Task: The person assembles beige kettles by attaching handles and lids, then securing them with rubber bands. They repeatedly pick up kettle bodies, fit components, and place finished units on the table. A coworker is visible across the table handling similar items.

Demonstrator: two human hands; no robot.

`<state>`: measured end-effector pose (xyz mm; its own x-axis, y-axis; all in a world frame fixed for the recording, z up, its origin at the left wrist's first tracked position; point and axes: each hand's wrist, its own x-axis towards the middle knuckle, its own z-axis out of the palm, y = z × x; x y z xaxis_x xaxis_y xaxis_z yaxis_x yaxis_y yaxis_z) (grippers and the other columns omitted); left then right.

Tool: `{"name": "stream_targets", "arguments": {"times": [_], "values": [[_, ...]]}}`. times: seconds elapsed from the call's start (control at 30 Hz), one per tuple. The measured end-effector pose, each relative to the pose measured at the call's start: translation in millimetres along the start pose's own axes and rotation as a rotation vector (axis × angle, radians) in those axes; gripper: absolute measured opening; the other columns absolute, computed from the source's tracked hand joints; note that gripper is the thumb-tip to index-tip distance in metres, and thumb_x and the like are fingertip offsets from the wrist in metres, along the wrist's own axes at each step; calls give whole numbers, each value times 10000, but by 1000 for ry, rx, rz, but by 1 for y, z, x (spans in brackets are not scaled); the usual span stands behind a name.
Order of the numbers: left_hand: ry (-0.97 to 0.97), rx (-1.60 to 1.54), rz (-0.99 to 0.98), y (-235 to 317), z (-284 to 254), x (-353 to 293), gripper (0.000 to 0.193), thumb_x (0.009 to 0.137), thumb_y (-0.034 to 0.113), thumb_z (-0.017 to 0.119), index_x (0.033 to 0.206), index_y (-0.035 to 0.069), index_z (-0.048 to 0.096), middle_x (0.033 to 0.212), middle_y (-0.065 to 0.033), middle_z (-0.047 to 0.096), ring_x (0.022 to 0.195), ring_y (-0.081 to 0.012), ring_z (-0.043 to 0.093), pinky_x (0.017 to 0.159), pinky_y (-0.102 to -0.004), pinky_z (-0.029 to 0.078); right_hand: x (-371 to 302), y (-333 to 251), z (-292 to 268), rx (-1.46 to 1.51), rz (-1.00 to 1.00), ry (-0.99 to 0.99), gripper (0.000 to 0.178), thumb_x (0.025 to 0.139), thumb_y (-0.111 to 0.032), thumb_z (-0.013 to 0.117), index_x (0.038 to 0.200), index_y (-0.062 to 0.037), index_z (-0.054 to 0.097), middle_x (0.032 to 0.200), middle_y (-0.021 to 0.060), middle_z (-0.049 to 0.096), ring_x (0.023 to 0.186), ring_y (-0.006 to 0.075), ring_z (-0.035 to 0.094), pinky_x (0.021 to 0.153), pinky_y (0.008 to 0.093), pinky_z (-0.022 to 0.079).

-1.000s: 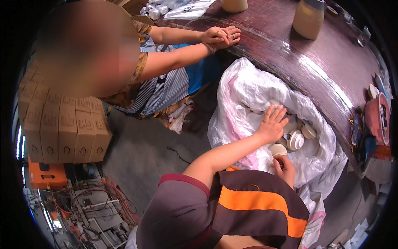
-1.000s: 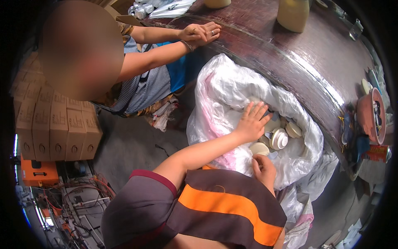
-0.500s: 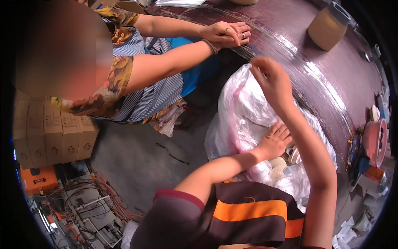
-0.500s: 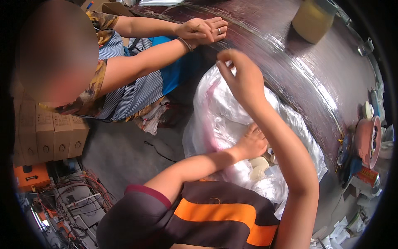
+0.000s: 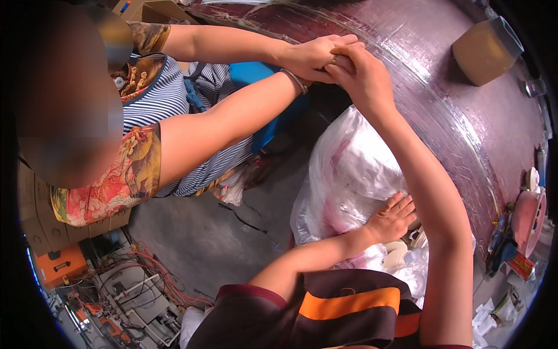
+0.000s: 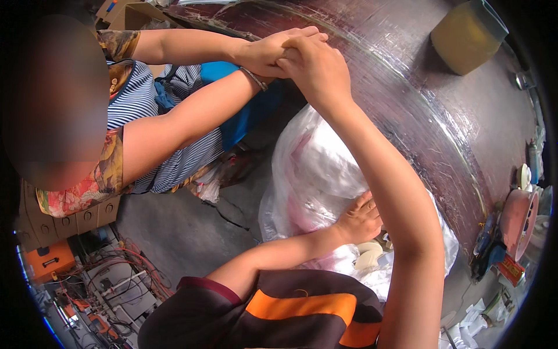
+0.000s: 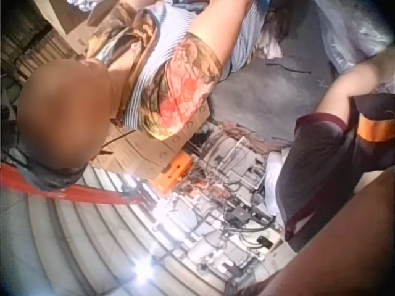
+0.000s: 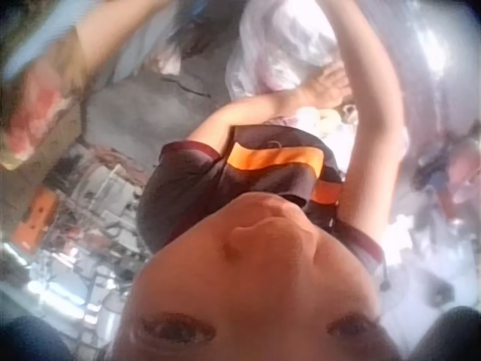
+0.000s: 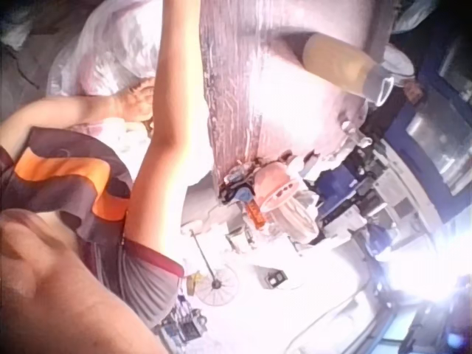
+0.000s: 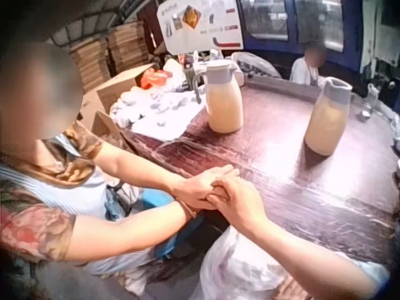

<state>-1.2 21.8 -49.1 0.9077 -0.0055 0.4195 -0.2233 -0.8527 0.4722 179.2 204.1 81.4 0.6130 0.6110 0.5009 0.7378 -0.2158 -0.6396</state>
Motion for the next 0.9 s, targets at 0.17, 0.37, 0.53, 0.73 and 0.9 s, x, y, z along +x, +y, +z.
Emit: {"name": "stream_targets", "arguments": {"times": [0.17,0.37,0.53,0.73,0.9], "values": [[-34,17,8,-1,5,-2,444,823,279,546,1220,85,592,1405,-108,453,1389,-259,307,1177,-472,73,-12,4,-3,-22,10,30,252,768,-242,717,989,-133,666,854,112,670,787,316,644,703,398,507],[33,70,42,-2,-3,3,425,857,278,507,1227,91,599,1400,-106,462,1378,-261,324,1172,-478,67,-23,-2,4,98,96,128,278,770,-259,734,1007,-133,659,856,115,668,766,307,647,677,394,504],[84,81,29,-1,-7,4,388,873,269,489,1197,100,619,1387,-99,474,1361,-249,352,1173,-477,91,-26,-3,4,61,123,82,270,772,-270,732,988,-128,650,803,116,666,753,301,655,670,396,508],[59,49,19,-2,-5,4,378,884,267,479,1190,94,621,1394,-102,468,1365,-251,346,1173,-478,93,-27,-4,1,15,107,75,276,755,-290,729,953,-118,643,744,109,665,702,295,664,627,394,518],[-7,33,10,-2,-3,1,358,890,264,475,1170,102,629,1379,-105,476,1367,-249,342,1171,-482,101,-25,-3,-5,-106,66,-6,257,753,-288,720,913,-106,635,730,108,664,677,295,663,607,392,519]]}}
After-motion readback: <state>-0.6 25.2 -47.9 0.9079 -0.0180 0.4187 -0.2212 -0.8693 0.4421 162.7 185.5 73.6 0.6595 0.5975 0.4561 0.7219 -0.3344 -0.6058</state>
